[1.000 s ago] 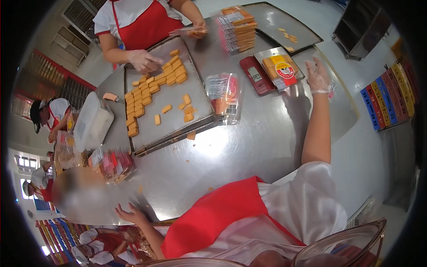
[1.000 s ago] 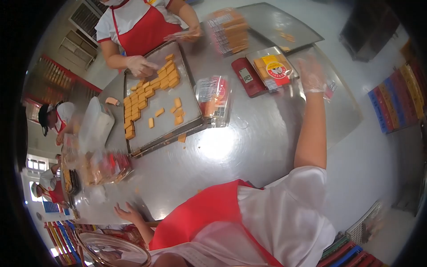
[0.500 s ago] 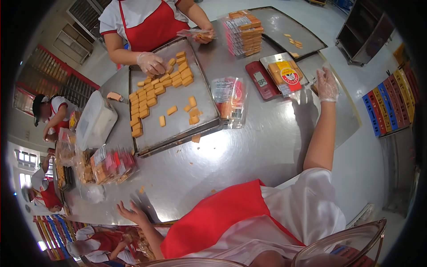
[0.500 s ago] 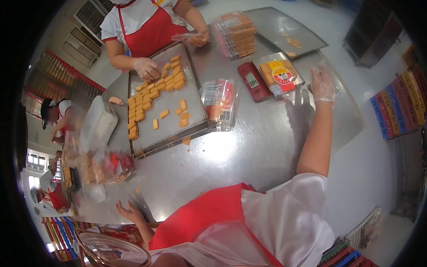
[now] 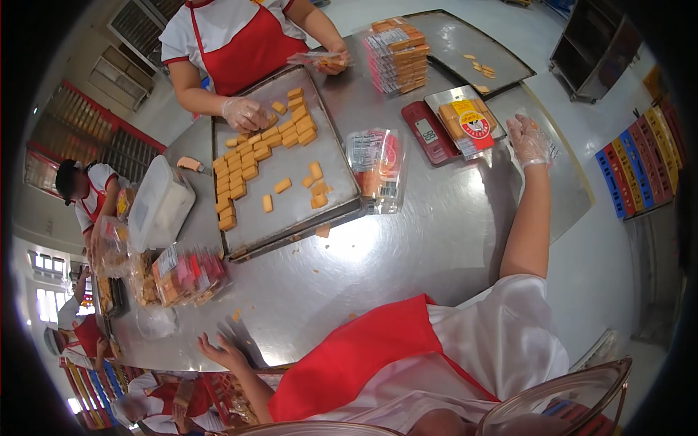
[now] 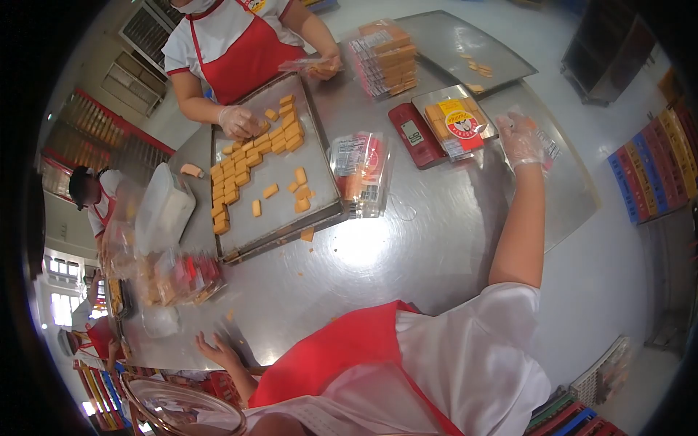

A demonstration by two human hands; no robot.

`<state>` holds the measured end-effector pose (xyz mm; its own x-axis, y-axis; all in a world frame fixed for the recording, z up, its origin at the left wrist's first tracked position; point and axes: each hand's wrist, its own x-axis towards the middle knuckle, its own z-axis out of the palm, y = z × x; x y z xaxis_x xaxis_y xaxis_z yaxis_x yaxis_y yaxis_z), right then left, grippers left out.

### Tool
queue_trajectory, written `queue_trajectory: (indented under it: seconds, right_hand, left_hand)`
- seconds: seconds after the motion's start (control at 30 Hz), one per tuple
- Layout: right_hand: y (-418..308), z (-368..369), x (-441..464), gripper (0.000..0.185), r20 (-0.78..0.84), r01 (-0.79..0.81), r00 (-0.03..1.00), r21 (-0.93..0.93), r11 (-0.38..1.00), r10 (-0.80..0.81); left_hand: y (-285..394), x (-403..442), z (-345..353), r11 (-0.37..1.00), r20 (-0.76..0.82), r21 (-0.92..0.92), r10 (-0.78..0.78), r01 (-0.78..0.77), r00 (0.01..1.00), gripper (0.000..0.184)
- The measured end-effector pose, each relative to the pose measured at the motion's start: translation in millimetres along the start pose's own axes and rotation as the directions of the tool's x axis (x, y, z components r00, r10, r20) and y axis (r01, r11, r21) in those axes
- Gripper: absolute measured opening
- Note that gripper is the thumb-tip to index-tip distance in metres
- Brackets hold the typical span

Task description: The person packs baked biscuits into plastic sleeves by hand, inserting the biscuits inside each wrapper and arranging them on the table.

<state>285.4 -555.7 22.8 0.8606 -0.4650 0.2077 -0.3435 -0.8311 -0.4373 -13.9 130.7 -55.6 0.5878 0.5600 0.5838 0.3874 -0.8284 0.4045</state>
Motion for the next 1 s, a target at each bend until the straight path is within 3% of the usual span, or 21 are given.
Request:
queue_trajectory:
  seconds: [0.53, 0.63, 0.73, 0.83, 0.9, 0.93, 1.0]
  right_hand:
    - [25, 16, 13, 0.06, -0.117, 0.084, 0.989, -0.069, 0.994, -0.092]
    - [-2, 8, 1, 0.056, 0.033, -0.048, 0.998, -0.059, 0.997, 0.05]
    - [-6, 15, 2, 0.059, 0.131, -0.139, 0.984, 0.114, 0.984, 0.124]
    - [-13, 9, -4, 0.057, 0.384, -0.368, 0.897, 0.374, 0.851, 0.219]
    - [33, 52, 17, 0.06, 0.199, -0.119, 0.98, 0.506, 0.854, 0.019]
    - [40, 58, 23, 0.059, 0.225, -0.128, 0.974, 0.518, 0.846, 0.01]
    - [27, 55, 17, 0.06, 0.317, -0.233, 0.946, 0.815, 0.531, -0.072]
  left_hand:
    - [-4, 0, 0, 0.999, -0.002, 0.027, 0.019, -0.019, 1.0, 0.046]
    - [-5, -1, 2, 0.999, -0.005, 0.02, 0.028, -0.028, 1.0, 0.045]
    - [-10, -2, 2, 0.999, 0.015, 0.022, 0.025, -0.026, 1.0, 0.044]
    - [-3, -2, 2, 0.999, 0.039, 0.032, 0.008, -0.009, 0.999, 0.043]
    - [3, -4, 1, 1.0, 0.028, 0.024, 0.001, -0.002, 1.0, 0.044]
    - [3, -4, 1, 1.0, 0.004, 0.017, 0.003, -0.003, 1.0, 0.044]
    - [19, -2, -7, 1.0, 0.016, 0.022, -0.006, 0.006, 1.0, 0.045]
